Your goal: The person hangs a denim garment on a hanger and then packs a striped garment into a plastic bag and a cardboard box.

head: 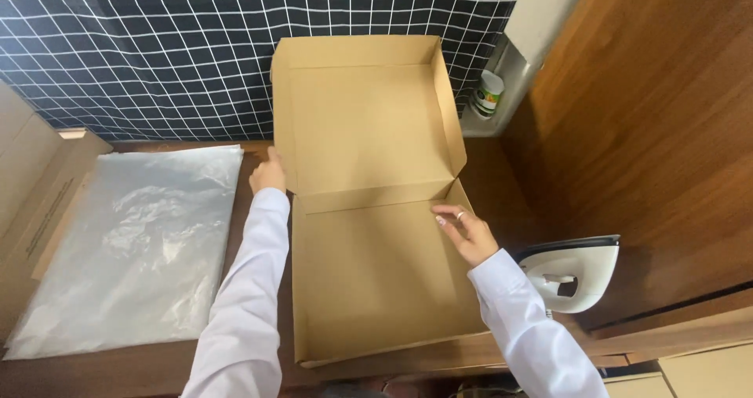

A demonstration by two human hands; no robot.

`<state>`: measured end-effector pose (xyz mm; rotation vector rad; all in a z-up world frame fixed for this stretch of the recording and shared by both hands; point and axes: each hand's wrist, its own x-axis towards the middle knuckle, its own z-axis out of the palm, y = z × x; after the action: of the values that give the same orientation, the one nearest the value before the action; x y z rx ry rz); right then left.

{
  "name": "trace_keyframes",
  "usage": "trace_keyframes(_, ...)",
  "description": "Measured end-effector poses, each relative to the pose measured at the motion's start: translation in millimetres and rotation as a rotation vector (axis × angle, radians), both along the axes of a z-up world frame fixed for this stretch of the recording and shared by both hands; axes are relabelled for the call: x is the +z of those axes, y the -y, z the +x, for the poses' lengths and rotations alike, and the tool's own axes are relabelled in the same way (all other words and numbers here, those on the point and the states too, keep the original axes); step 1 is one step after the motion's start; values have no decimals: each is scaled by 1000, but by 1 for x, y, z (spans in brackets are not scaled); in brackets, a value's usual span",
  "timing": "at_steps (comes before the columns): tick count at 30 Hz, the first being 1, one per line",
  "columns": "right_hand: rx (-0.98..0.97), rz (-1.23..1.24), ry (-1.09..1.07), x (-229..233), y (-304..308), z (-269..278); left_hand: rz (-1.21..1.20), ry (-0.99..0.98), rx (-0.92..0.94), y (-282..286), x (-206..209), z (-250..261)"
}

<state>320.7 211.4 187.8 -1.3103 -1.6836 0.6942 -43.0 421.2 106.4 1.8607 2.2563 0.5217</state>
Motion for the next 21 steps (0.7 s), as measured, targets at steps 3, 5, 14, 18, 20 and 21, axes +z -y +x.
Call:
trace_keyframes(3, 38, -20, -40, 0, 8, 1, 70, 31, 23, 36, 10, 9)
trace_keyframes(5, 47, -16, -51, -1, 11, 5, 112, 44, 31, 57, 14, 17)
trace_keyframes(14, -29, 63, -54, 4, 38, 23, 249, 29, 61, 89, -42, 31)
trace_keyframes(18, -128, 90, -140, 9, 58, 35, 258, 0, 71, 112, -52, 37)
trace_keyframes(20, -153, 96, -167, 10, 70, 42, 244, -6, 94, 125, -54, 38)
trace_keyframes(21, -181, 102, -194, 11, 76, 45, 231, -12, 114, 131, -56, 39)
